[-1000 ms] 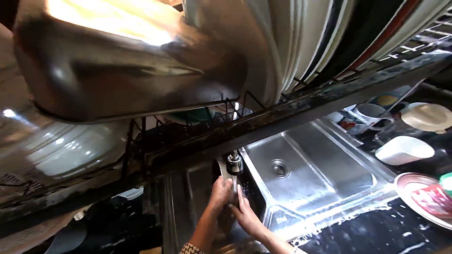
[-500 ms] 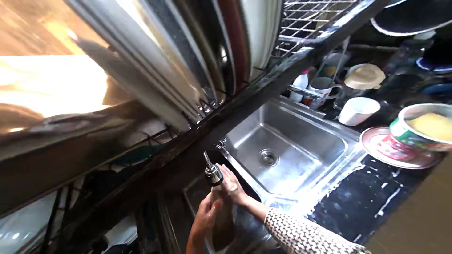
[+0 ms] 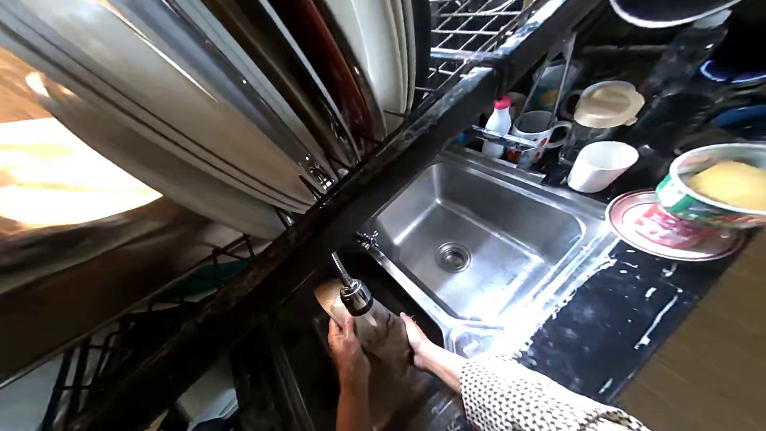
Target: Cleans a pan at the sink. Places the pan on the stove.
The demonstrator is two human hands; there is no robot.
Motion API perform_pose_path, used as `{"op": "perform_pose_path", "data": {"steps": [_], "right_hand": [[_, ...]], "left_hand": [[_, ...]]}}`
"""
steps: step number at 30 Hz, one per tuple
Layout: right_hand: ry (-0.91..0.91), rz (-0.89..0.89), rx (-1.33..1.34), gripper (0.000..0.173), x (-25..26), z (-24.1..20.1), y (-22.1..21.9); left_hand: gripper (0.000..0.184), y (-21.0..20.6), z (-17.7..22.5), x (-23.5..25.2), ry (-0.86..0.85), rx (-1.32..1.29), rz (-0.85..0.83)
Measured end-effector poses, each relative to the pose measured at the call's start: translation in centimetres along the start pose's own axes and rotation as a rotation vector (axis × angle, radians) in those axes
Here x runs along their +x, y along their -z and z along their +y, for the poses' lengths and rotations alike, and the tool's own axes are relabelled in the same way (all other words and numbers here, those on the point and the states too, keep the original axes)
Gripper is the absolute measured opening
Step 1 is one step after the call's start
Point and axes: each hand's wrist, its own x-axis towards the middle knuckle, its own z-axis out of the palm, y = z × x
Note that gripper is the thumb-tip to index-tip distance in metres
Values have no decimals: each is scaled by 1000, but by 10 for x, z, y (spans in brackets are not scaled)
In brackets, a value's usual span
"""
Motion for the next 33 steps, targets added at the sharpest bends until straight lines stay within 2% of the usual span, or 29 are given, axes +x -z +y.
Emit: {"op": "perform_pose_path", "data": {"steps": [4,8,12,14,16,18,24,29,33], "right_hand": [[139,97,-54,63,-10,-10,-1],[168,100,-81,60,-13,-14,0],[64,48,-19,59,-7,-5,3],[-13,29,45,62,3,-5,2],[-22,41,87,57,7,-7,-2],[-2,50,119,54,11,-11,-5],[28,-37,5,52,22,-19,-9],[227,-31,-57,52,3,-32,-20],[643,-169,-462,49,-23,-43,-31]], "left_hand": [[27,-25,-13,6,-3,-34,120],[26,-29,-10,5,-4,-18,90],[21,-9,0,-5,-3,76,-60],[27,10,13,-9,65,150,-86],[31,32,25,-10,83,214,-114],[30,55,34,-10,49,261,-222],[32,101,42,-1,-67,333,-685],[35,109,48,7,-115,433,-887],[30,101,39,0,-105,599,-871]]}}
